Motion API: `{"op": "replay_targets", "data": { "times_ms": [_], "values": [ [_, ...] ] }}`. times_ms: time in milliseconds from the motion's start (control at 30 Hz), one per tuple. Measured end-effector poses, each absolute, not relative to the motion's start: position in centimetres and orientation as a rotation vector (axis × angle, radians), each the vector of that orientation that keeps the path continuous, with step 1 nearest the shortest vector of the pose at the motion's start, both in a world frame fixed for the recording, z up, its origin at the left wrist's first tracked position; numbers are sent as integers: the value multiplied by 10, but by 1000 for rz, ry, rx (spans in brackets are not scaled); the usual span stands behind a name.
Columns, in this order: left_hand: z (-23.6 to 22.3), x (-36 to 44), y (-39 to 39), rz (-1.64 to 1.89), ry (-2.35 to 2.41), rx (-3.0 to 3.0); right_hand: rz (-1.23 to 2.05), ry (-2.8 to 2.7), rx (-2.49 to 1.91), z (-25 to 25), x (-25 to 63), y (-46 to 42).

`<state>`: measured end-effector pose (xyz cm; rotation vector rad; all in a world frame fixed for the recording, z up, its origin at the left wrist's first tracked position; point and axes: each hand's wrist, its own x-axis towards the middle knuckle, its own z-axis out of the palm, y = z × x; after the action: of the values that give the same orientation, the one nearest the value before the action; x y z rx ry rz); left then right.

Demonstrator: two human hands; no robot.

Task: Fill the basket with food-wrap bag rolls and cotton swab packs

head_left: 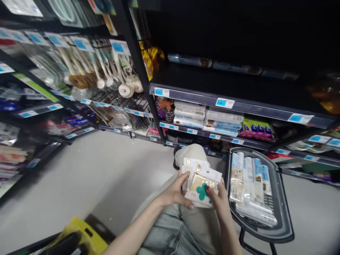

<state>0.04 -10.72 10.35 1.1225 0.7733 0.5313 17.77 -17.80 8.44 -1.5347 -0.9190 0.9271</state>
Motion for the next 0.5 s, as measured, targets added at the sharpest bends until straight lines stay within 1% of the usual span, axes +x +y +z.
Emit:
{"op": "replay_targets", "data": {
  "times_ms": [67,233,400,500],
  "values": [
    [103,0,-110,573,754,1205,899,-937,-1518,88,176,-180],
    [95,2,-114,606,801,1249,986,-779,-1470,99,164,-185],
    [98,7,-116,665,833,1245,819,-513,-1412,97,154,-187],
    [100,10,-118,714,871,1205,814,-285,-1301,100,169,-190]
  ]
}}
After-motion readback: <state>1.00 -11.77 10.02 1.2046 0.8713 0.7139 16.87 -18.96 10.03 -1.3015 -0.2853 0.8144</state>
